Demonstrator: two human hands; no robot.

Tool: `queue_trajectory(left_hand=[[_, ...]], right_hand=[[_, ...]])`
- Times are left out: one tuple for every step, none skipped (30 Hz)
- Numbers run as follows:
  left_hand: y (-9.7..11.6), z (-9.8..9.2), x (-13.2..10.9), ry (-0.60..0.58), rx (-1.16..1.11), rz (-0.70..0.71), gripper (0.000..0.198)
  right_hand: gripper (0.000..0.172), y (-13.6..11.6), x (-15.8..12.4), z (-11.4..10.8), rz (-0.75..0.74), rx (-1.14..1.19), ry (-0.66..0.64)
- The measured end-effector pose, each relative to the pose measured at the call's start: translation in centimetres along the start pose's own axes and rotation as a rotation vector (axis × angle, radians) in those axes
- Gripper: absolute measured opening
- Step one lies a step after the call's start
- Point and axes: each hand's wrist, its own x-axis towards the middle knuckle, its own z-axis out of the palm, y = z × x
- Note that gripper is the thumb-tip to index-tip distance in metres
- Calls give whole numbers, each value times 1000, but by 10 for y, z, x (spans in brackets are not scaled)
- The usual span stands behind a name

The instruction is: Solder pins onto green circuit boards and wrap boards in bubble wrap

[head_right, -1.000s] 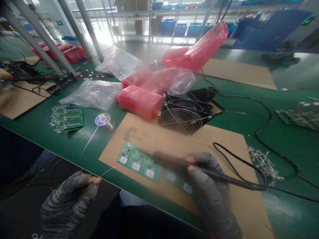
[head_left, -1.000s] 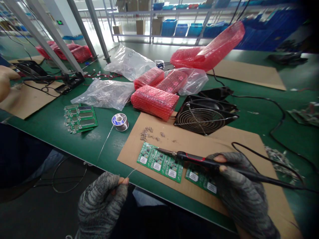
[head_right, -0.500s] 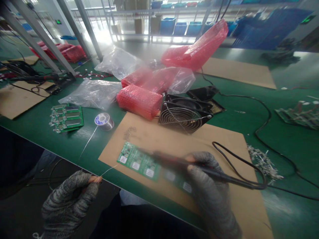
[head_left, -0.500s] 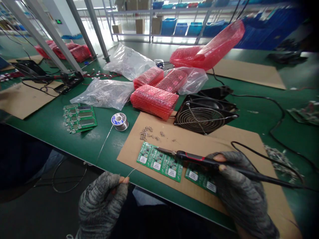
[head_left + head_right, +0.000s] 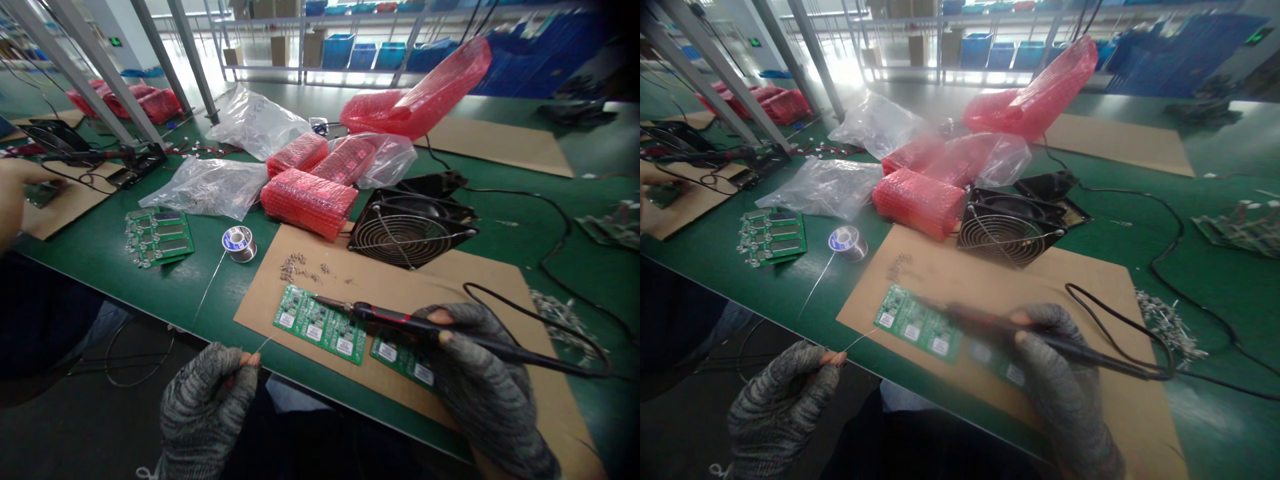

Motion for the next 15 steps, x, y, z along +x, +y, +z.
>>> queue_trajectory(left_hand=[[0, 0, 0, 6, -6, -8, 10], [0, 0, 0, 10, -9, -11, 11], [0, 1, 0, 12, -9, -11, 11], [-1, 1, 0, 8, -7, -11, 11], [-2, 1, -1, 4, -1, -11, 11], [-3, 1, -2, 0, 6, -6, 11], [-4, 2, -3, -1, 12, -3, 11], [-5, 2, -4, -3, 13, -4, 11], [-6, 2, -4, -4, 12, -10, 11], [-6, 2, -5, -3, 9, -12, 12], [-6, 2, -5, 1, 4, -18, 12], [-5, 1, -5, 5, -3, -30, 13], [-4, 0, -5, 8, -8, -49, 13], [-3, 0, -5, 12, -11, -66, 13], [-1, -1, -5, 18, -13, -82, 13]], right_hand=[[22, 0, 0, 0, 2, 0, -2], [22, -1, 0, 1, 2, 1, 0], [22, -2, 0, 2, 4, 4, 1], [22, -3, 0, 3, 6, 9, 3], [22, -3, -1, 4, 10, 15, 3], [22, -4, -1, 5, 14, 22, 9], [22, -4, -1, 6, 17, 26, 17], [23, -5, -1, 7, 19, 30, 27], [23, -5, -1, 8, 25, 35, 41], [24, -5, -1, 8, 27, 38, 57], [26, -6, 0, 8, 28, 42, 71], [27, -7, 0, 8, 30, 52, 80], [29, -9, 0, 7, 32, 72, 86], [31, -11, 0, 6, 26, 97, 96], [32, -14, 1, 4, 11, 120, 108]])
